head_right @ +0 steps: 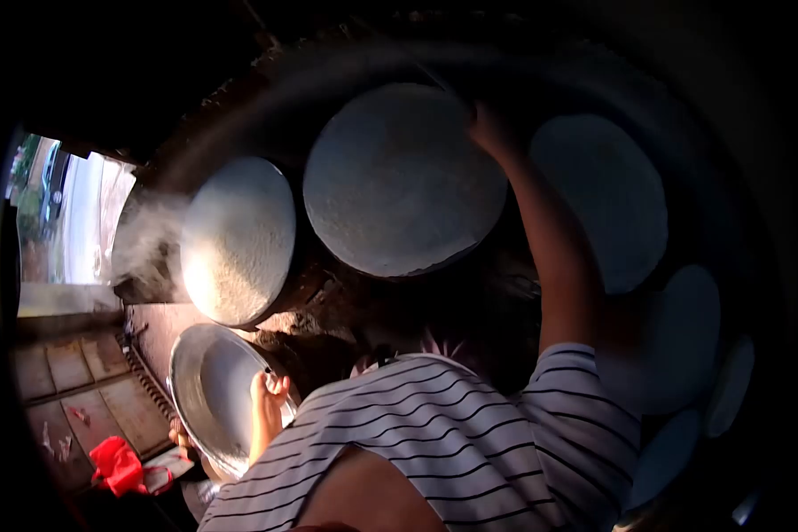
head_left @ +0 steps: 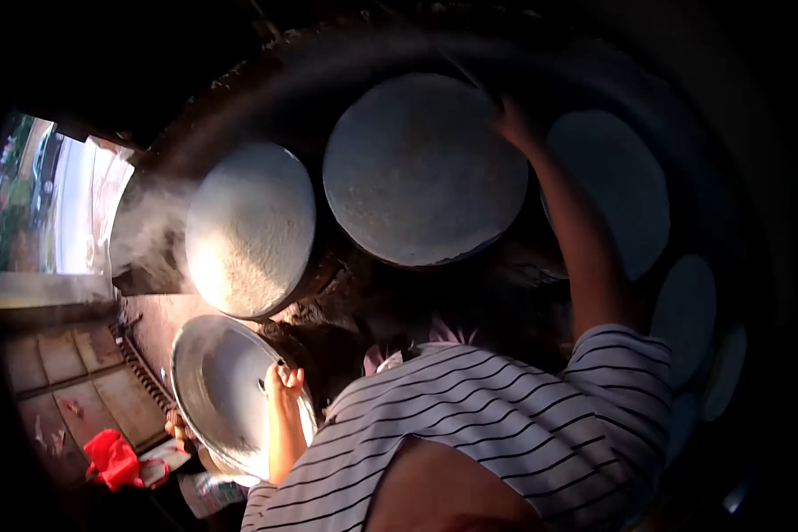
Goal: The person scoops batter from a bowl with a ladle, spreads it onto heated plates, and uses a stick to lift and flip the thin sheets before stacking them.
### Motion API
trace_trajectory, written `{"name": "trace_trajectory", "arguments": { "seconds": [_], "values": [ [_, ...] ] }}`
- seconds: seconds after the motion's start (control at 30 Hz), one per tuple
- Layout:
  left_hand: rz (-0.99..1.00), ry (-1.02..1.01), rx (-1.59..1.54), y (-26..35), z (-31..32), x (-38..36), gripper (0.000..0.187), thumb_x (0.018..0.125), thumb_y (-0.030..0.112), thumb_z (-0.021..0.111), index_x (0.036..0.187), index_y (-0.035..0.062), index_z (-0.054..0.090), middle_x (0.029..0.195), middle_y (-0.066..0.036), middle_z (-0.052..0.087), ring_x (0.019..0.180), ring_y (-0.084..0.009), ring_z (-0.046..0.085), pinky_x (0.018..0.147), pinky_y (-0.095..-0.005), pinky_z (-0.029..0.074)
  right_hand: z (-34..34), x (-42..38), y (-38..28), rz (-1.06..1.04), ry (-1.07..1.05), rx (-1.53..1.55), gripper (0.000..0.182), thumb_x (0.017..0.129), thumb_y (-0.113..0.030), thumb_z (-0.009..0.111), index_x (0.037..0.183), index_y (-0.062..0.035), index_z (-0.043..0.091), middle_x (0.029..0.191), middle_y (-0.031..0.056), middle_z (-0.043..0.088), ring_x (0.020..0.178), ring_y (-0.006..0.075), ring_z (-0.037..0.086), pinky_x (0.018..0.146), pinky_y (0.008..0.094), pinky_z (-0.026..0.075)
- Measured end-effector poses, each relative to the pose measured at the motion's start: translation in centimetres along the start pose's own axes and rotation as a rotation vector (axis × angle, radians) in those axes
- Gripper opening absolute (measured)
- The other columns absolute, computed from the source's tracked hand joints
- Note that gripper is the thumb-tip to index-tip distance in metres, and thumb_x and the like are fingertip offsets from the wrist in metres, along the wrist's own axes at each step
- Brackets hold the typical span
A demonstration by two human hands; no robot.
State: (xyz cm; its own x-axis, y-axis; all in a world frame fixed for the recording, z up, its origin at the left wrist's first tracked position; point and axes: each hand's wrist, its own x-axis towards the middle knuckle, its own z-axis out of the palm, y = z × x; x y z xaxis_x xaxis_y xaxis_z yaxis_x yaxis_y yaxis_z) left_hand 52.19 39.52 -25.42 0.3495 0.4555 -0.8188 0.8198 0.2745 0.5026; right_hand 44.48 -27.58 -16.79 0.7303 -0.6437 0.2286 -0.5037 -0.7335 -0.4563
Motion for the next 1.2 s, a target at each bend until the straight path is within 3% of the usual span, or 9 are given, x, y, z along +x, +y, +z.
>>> {"name": "trace_trajectory", "arguments": {
  "seconds": [0.17,0.23,0.37,0.43,0.5,0.6,0.7,0.8,1.2],
  "values": [
    [0.772,-0.021,0.253,-0.1,6.0,-6.4,0.041,0.088,0.018,0.057,0.126,0.0075,0.046,0.088,-0.003,0.052,0.060,-0.0076,0.047,0.046,-0.0219,0.039,0.4,5.9,1.0,-0.046,-0.352,0.093,0.022,0.080,-0.019,0.067,0.088,-0.0015,0.057,0.086,0.0134,0.053,0.083,0.0282,0.057,0.072,0.0415,0.045],
    [0.777,-0.408,0.099,1.3,12.4,-12.4,0.035,0.090,0.017,0.055,0.124,0.0086,0.049,0.091,-0.001,0.055,0.068,-0.0073,0.049,0.053,-0.0207,0.042,0.6,6.9,0.8,-0.050,-0.413,0.126,0.022,0.080,-0.019,0.067,0.088,-0.0018,0.056,0.088,0.0130,0.052,0.084,0.0280,0.056,0.072,0.0415,0.044],
    [0.970,-0.799,0.511,4.4,27.9,-19.2,0.025,0.091,0.019,0.056,0.115,0.0102,0.059,0.097,0.001,0.061,0.083,-0.0090,0.056,0.066,-0.0233,0.046,0.8,7.9,1.5,-0.062,-0.464,0.180,0.023,0.080,-0.019,0.067,0.089,-0.0007,0.057,0.086,0.0141,0.055,0.081,0.0288,0.057,0.071,0.0420,0.044],
    [1.432,-0.915,0.696,5.9,37.2,-15.1,0.038,0.084,0.018,0.065,0.120,0.0071,0.056,0.107,-0.010,0.063,0.096,-0.0214,0.061,0.082,-0.0300,0.047,0.4,8.8,1.3,-0.045,-0.522,0.098,0.022,0.081,-0.019,0.066,0.090,-0.0005,0.057,0.083,0.0147,0.055,0.078,0.0292,0.057,0.070,0.0423,0.044],
    [2.163,-0.531,0.866,6.8,42.6,-17.8,0.041,0.082,0.019,0.065,0.120,0.0067,0.057,0.110,-0.015,0.062,0.096,-0.0270,0.062,0.084,-0.0341,0.047,0.3,8.6,1.2,-0.072,-0.436,0.074,0.019,0.082,-0.017,0.064,0.091,-0.0011,0.058,0.081,0.0161,0.056,0.077,0.0300,0.057,0.069,0.0430,0.044],
    [2.157,-0.660,1.020,7.6,47.8,-16.5,0.037,0.082,0.022,0.064,0.115,0.0055,0.060,0.107,-0.015,0.063,0.095,-0.0304,0.062,0.083,-0.0379,0.048,0.2,8.3,1.2,-0.052,-0.418,0.110,0.018,0.084,-0.016,0.061,0.093,-0.0015,0.058,0.084,0.0175,0.057,0.080,0.0307,0.059,0.070,0.0435,0.045],
    [1.637,-0.870,1.110,8.1,49.8,-17.2,0.035,0.083,0.025,0.063,0.111,0.0044,0.062,0.101,-0.014,0.065,0.093,-0.0287,0.063,0.080,-0.0364,0.048,-0.6,7.5,0.3,0.014,-0.443,0.159,0.018,0.085,-0.015,0.060,0.096,-0.0015,0.059,0.087,0.0187,0.058,0.084,0.0316,0.060,0.072,0.0438,0.046],
    [1.520,-0.898,1.213,8.5,49.2,-18.6,0.031,0.084,0.024,0.063,0.107,0.0035,0.063,0.095,-0.013,0.066,0.092,-0.0270,0.063,0.079,-0.0345,0.048,-1.1,6.6,-0.7,-0.026,-0.322,0.201,0.018,0.085,-0.014,0.059,0.097,-0.0011,0.058,0.087,0.0188,0.059,0.084,0.0323,0.060,0.073,0.0433,0.047],
    [1.358,-0.997,1.018,8.8,47.2,-19.4,0.044,0.084,0.024,0.067,0.120,0.0011,0.054,0.107,-0.010,0.062,0.097,-0.0186,0.059,0.086,-0.0326,0.045,-5.0,3.3,-5.6,-0.034,-0.090,0.225,0.019,0.079,-0.006,0.062,0.098,-0.0033,0.059,0.097,0.0154,0.059,0.092,0.0329,0.059,0.078,0.0404,0.049]
  ]
}}
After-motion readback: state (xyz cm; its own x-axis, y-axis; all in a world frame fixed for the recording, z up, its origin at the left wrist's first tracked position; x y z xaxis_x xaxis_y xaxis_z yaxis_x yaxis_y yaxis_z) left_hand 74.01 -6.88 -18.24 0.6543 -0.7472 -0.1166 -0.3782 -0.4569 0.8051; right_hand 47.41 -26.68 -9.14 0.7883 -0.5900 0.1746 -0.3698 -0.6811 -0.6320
